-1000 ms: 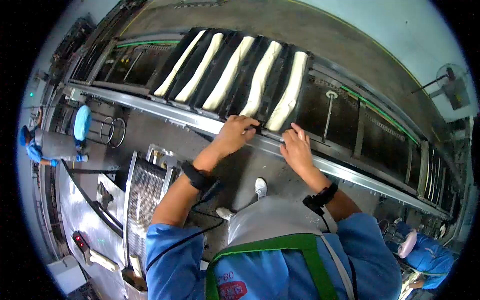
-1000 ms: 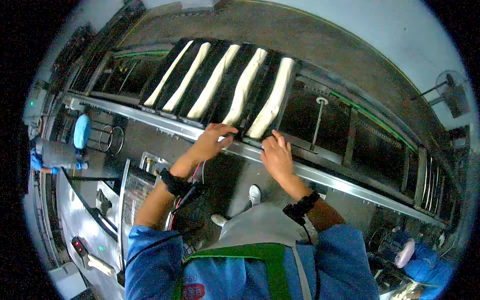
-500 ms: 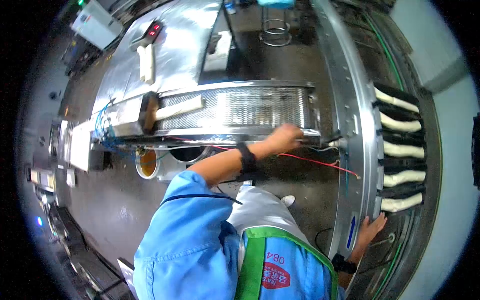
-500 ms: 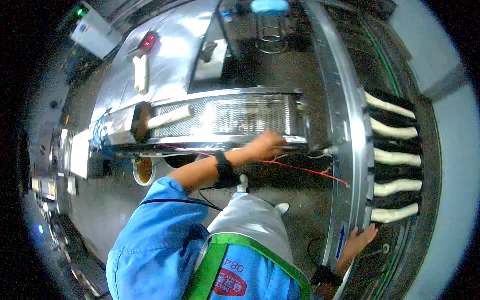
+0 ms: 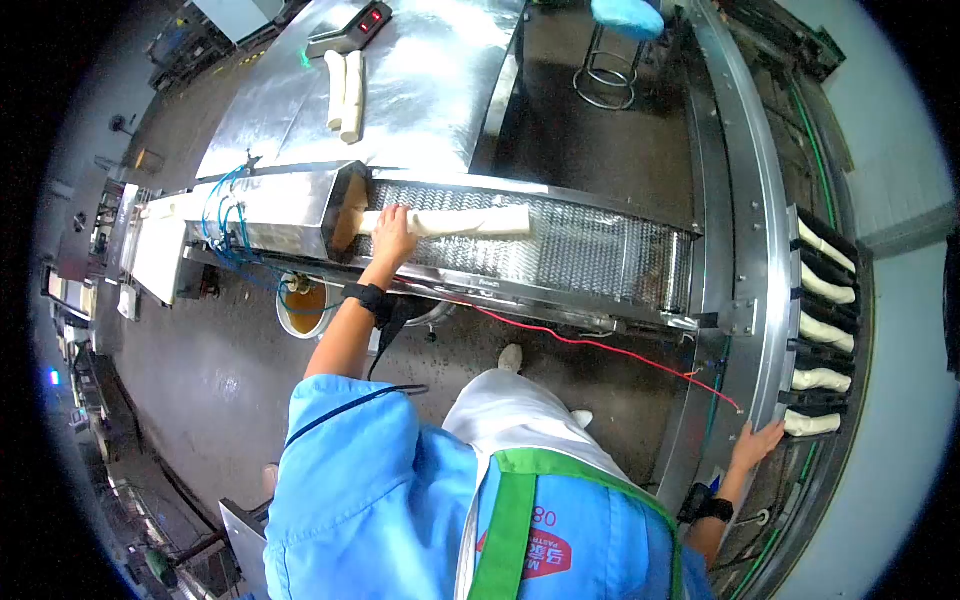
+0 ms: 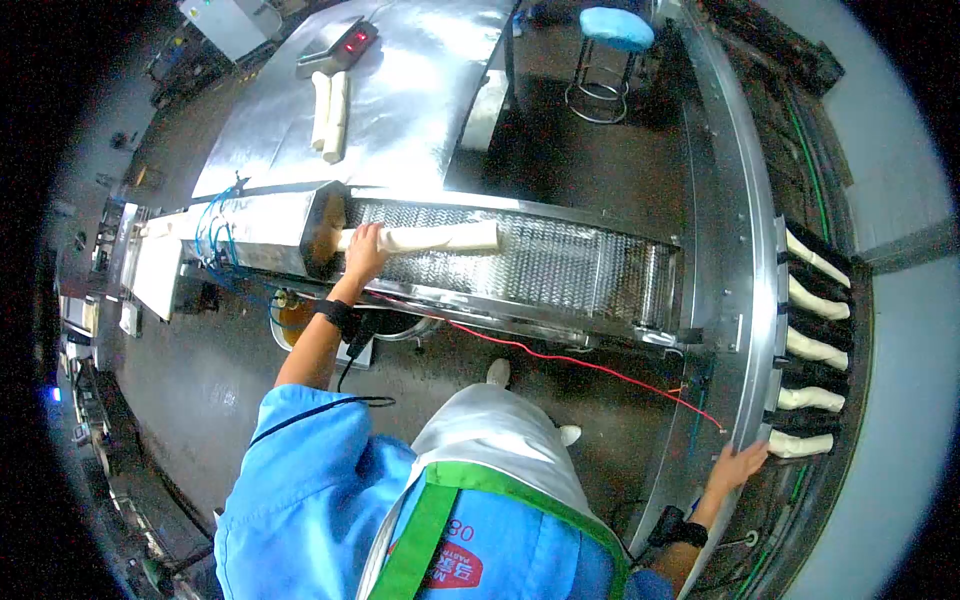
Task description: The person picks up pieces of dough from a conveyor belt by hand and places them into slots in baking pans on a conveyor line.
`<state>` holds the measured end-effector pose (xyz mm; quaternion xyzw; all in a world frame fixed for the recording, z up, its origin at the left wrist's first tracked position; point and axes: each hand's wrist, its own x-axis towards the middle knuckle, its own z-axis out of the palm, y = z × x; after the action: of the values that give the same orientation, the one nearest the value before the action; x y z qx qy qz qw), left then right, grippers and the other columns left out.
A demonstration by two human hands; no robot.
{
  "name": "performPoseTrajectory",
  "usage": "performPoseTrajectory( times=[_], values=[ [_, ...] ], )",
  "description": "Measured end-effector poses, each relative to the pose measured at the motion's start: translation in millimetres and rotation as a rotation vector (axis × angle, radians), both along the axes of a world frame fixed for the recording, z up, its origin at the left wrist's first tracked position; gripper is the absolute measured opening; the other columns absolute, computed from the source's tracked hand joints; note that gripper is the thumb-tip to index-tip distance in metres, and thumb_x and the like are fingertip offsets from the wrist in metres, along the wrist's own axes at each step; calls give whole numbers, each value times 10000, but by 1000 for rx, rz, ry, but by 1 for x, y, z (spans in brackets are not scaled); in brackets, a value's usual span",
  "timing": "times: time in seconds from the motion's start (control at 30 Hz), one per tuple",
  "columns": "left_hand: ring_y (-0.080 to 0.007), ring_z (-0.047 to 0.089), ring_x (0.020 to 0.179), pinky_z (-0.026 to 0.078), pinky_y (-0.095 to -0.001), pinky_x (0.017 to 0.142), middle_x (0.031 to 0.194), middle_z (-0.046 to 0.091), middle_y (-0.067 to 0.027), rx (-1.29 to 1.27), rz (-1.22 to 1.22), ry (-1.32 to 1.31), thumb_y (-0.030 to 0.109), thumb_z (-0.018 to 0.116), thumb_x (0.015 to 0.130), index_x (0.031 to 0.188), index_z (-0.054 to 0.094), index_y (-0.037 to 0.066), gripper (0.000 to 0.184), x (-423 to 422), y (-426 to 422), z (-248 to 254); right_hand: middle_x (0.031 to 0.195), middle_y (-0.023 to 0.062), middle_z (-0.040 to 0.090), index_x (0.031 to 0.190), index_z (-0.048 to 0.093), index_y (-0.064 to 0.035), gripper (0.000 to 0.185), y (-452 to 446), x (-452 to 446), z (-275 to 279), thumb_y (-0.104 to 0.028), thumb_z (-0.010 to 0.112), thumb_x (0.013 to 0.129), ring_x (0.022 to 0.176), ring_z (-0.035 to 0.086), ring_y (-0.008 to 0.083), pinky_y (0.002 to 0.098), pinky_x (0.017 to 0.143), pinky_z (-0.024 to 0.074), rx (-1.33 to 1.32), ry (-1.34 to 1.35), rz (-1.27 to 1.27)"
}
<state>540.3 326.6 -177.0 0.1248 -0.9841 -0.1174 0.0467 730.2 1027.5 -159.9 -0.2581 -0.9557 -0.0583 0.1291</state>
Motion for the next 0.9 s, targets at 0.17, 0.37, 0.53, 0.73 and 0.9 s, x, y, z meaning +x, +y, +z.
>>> performPoseTrajectory(
  times=[0.17,0.37,0.53,0.73,0.9],
  values=[
    [-258,340,1127,265,-416,924,1122,436,-75,-175,-109,-158,132,511,692,1107,420,146,426,1,-26,-5,1292,177,239,1239,269,-28,601,-55,-27,13,-176,561,736,1194,198,339,419,974,187,-176,49,140],
    [-253,425,1009,323,-452,823,994,488,-67,-229,-232,-185,117,566,652,1019,484,165,379,-8,-27,11,1285,167,255,1243,271,-30,588,-72,-31,17,-163,553,744,1190,212,327,411,965,200,-288,51,94],
    [-295,454,941,329,-443,800,939,502,-145,-249,-372,-213,182,495,680,889,521,62,243,-17,-13,17,1254,175,303,1195,352,-15,524,-87,-30,10,-154,559,734,1161,269,325,401,953,222,-330,38,80],
    [-346,508,865,406,-427,718,919,544,-177,40,-500,-500,255,703,560,938,472,-1,511,-41,-13,5,1119,146,463,1047,503,-36,426,-121,-39,55,-170,623,661,1036,428,299,391,876,327,-255,164,134],
    [-189,512,748,425,-270,627,892,516,-116,722,-385,-528,119,582,689,1069,399,-45,452,-45,34,59,1202,131,367,1134,422,-59,493,-120,-13,40,-234,568,697,1127,321,296,427,926,287,-280,78,-25]
  ],
)
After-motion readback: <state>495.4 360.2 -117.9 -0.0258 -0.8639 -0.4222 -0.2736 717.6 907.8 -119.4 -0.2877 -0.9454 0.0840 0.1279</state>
